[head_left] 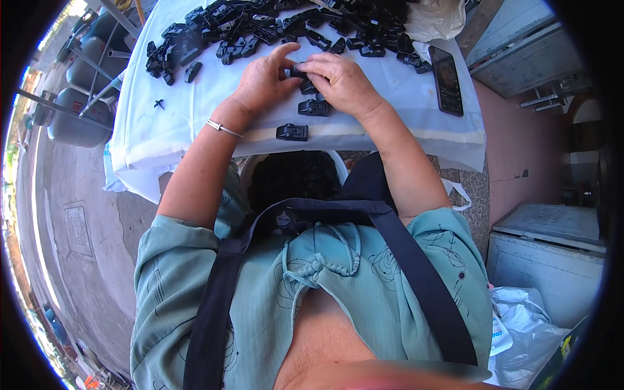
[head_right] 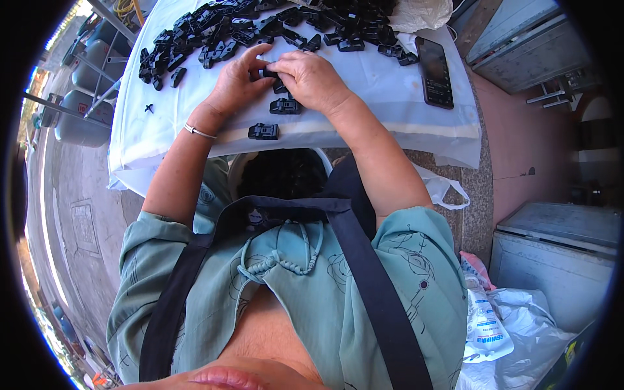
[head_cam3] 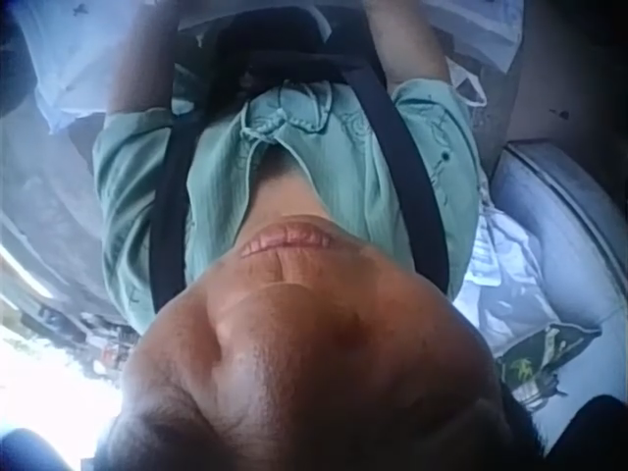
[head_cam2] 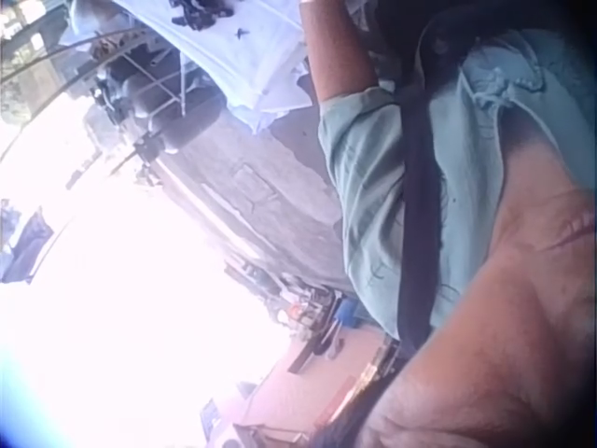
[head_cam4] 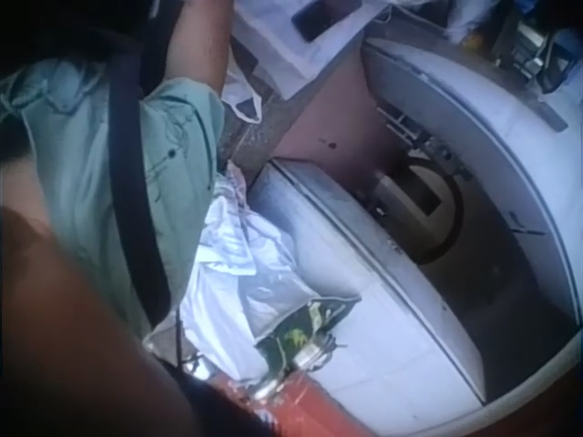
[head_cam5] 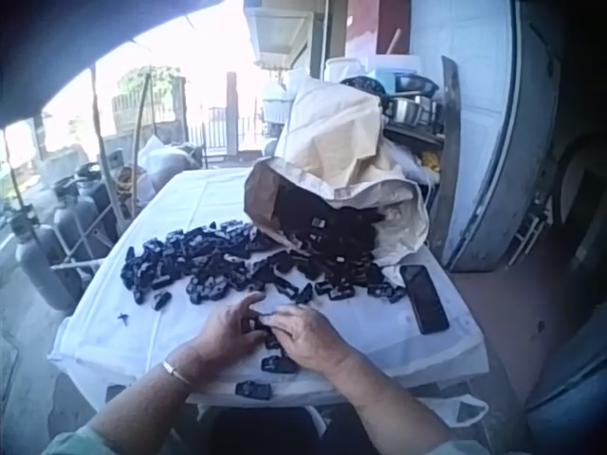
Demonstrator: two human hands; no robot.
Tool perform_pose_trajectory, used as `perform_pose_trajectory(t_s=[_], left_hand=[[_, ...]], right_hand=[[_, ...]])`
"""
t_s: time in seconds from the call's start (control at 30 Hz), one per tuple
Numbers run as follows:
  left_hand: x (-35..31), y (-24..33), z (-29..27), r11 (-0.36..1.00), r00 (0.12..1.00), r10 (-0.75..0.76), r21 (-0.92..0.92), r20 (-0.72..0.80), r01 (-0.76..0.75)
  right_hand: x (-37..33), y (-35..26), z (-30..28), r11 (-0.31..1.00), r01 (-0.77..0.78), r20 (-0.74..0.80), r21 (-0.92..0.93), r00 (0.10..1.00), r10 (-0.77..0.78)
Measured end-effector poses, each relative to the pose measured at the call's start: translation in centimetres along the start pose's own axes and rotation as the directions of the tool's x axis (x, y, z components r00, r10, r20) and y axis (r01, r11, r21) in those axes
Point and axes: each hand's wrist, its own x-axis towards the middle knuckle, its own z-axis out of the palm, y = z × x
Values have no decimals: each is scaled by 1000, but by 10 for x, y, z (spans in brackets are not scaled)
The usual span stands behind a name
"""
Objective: Arranging and sorting small black electronic components into organized rows on a table.
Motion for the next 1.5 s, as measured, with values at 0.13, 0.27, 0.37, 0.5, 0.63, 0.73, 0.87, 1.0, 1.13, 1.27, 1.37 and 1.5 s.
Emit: perform_pose_trajectory(t_s=[0.13,0.27,0.37,0.5,0.63,0.73,0.87,1.0,1.13,1.27,1.37,1.5], left_hand=[[0,3,-2,1000,1000,-3,-1,-11,3],[5,3,-10,997,991,52,61,-126,-45],[19,0,-6,978,954,-27,192,-299,88],[29,6,4,913,966,-172,338,-191,230],[23,-5,12,926,977,148,367,-153,-83],[18,-9,9,934,954,260,289,-150,-209],[21,-3,11,963,958,172,244,-231,-114],[26,-1,11,985,989,-9,168,-151,34],[14,-10,6,996,998,44,79,-36,-41],[9,-6,7,998,994,68,3,-80,-68],[12,-4,6,997,996,-59,-61,-71,54],[12,-6,8,999,996,-30,-19,-82,28]], right_hand=[[-7,-1,-2,995,35,19,-91,999,-33],[-16,2,2,985,8,-4,-172,1000,-9],[-11,3,-3,994,-75,-57,-74,996,71],[9,15,-22,762,-611,-200,-216,791,577],[22,21,-6,736,-545,-202,-403,837,509],[21,28,1,811,-515,-210,-279,856,471],[15,27,5,911,-393,-263,-128,899,351],[13,25,12,905,-266,-200,-332,957,209],[6,20,-4,926,-376,-261,-39,898,354],[-4,3,-11,929,-266,-176,259,932,316],[-1,7,-7,999,-2,-84,41,996,5],[8,10,-6,998,13,-104,61,995,-7]])
